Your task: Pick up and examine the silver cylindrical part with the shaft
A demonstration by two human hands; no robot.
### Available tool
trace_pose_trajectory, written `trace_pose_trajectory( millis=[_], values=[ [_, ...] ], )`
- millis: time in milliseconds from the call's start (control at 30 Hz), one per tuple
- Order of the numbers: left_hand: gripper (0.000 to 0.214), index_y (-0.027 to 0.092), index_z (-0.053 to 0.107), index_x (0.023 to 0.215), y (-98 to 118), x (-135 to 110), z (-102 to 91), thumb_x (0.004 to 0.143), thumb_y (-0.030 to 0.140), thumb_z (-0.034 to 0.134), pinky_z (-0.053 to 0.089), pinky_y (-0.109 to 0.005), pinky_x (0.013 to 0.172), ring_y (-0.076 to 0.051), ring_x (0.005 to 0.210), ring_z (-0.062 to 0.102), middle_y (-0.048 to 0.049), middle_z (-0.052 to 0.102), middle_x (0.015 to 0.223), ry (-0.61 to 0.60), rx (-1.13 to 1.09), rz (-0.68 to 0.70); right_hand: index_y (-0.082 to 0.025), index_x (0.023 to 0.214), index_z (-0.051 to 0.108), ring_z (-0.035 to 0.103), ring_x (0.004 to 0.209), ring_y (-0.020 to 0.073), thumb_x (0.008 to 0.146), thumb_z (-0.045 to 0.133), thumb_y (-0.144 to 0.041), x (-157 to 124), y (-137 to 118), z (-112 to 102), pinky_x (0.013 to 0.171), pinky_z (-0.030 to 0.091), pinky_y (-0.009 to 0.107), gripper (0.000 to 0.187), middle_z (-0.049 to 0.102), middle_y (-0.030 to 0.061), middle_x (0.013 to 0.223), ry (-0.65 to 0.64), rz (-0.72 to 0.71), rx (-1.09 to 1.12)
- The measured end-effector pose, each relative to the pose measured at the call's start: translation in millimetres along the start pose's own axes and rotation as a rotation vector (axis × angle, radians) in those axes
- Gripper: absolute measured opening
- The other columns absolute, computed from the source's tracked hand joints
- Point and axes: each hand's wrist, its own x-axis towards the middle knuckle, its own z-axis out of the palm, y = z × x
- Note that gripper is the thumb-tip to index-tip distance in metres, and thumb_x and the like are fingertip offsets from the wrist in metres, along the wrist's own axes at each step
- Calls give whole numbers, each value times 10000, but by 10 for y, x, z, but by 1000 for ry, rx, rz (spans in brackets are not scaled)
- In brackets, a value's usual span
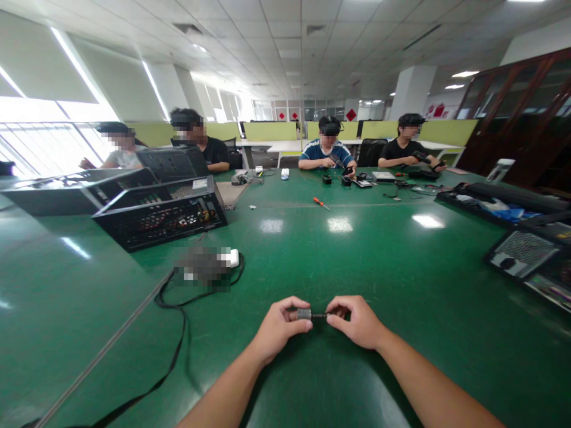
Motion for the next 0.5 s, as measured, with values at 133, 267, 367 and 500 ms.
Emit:
trace_pose_trajectory(
  millis=[133,267,367,500],
  values=[
    [408,137,632,921,8,0,7,587,148,867,409,-207,578,-110,602,585,0,664,714,5,8,-3,-167,824,700,578,613,139,778,631,-206,0,11,-9,596,452,242,92,664,15,686,0,-8,0],
    [398,137,632,914,9,-6,12,592,157,866,417,-210,579,-111,597,587,-2,664,715,18,11,7,-166,825,701,578,620,141,777,632,-207,0,6,-20,596,454,242,94,666,19,693,4,-7,-1],
    [394,135,628,920,2,-9,9,603,150,861,421,-205,582,-106,598,588,-5,670,717,17,7,12,-166,829,700,573,615,140,779,630,-210,-1,-7,-31,594,452,242,96,658,16,684,5,-1,2],
    [405,136,627,923,2,-6,9,597,152,867,425,-200,578,-107,597,592,-3,673,709,12,-4,5,-162,822,698,578,625,142,774,634,-206,-2,-5,-45,605,454,245,91,661,21,696,3,2,10]
  ],
)
